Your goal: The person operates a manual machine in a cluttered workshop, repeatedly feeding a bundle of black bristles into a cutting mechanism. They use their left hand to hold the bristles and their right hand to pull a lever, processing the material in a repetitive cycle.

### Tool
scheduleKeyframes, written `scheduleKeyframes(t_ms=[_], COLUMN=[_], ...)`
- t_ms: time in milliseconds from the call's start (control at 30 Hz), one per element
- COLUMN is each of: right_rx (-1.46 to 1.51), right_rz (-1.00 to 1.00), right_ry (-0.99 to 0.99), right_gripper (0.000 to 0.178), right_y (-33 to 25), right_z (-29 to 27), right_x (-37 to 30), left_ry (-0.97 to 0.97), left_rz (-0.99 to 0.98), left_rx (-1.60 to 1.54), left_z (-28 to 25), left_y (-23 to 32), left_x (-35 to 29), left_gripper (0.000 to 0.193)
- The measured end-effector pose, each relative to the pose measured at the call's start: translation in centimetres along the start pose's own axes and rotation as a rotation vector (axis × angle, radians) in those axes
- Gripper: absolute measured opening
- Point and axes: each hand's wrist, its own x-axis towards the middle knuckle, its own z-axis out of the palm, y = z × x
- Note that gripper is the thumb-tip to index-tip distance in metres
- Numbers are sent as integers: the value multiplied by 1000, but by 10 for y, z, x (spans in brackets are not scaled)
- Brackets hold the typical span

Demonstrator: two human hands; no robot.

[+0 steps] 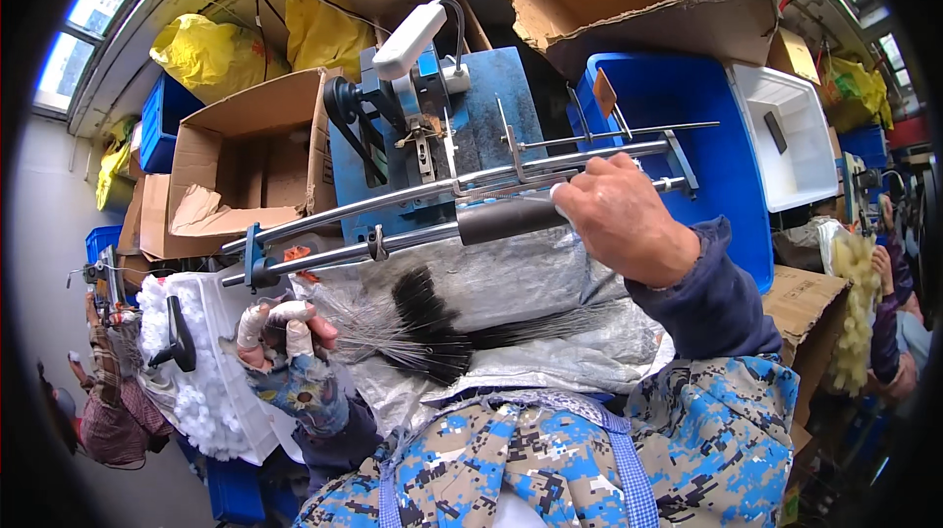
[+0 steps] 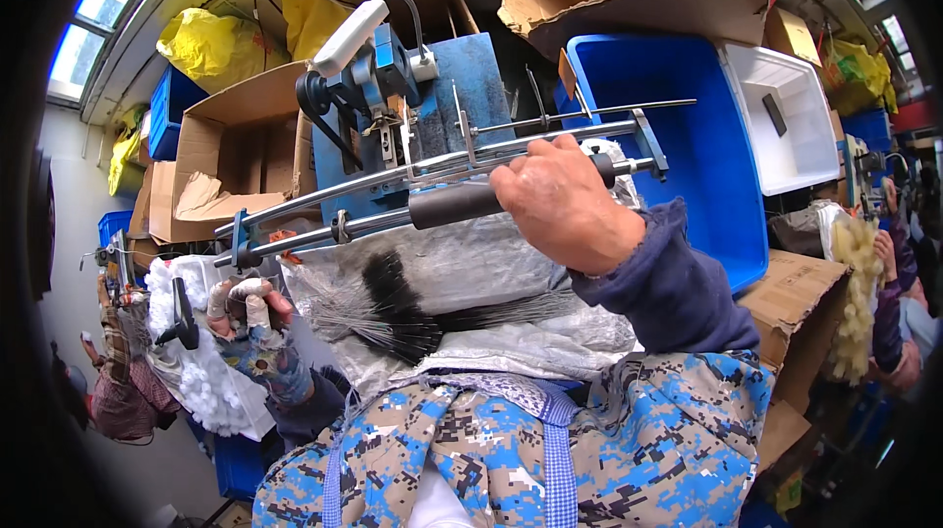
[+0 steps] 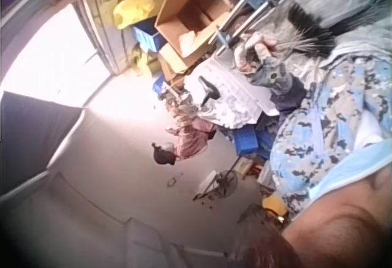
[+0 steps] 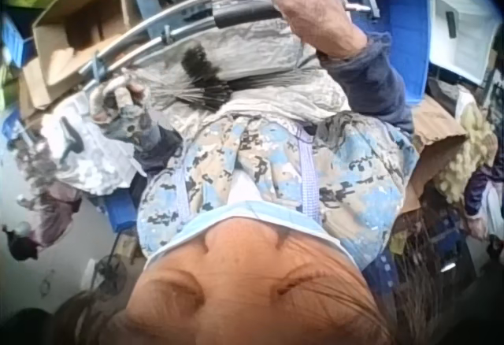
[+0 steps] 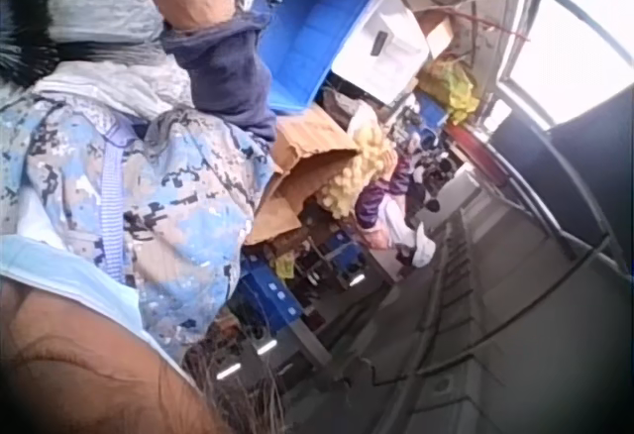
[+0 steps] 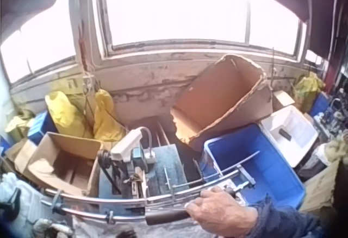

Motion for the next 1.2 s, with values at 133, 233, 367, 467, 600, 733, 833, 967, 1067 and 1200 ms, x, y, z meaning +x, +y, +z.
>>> scheduleKeyframes(t_ms=[133,233,367,467,600,733,833,967,1067,1200], right_rx=[608,1317,1112,461,73,-30,10,-15,-34,-89], right_rz=[-243,-267,-279,-44,103,194,190,141,148,163], right_ry=[127,44,267,368,428,375,381,407,395,389], right_gripper=[47,45,38,27,15,14,15,13,12,12], right_y=[-51,-94,-74,-35,10,19,18,17,17,14], right_z=[33,37,26,21,46,57,62,67,67,64], right_x=[-11,12,23,40,104,131,134,133,133,132], left_ry=[-301,-405,-287,-689,-998,-1100,-1052,-951,-841,-759], left_rz=[-101,20,-183,-219,368,202,214,205,266,55], left_rx=[-37,5,-120,641,1015,975,945,906,907,820], left_z=[22,59,55,45,57,51,43,34,26,23], left_y=[-5,2,3,-1,-46,-56,-53,-35,-29,6], left_x=[0,-19,-17,-7,-32,-29,-22,-8,-5,11], left_gripper=[31,32,26,38,52,45,39,36,38,35])
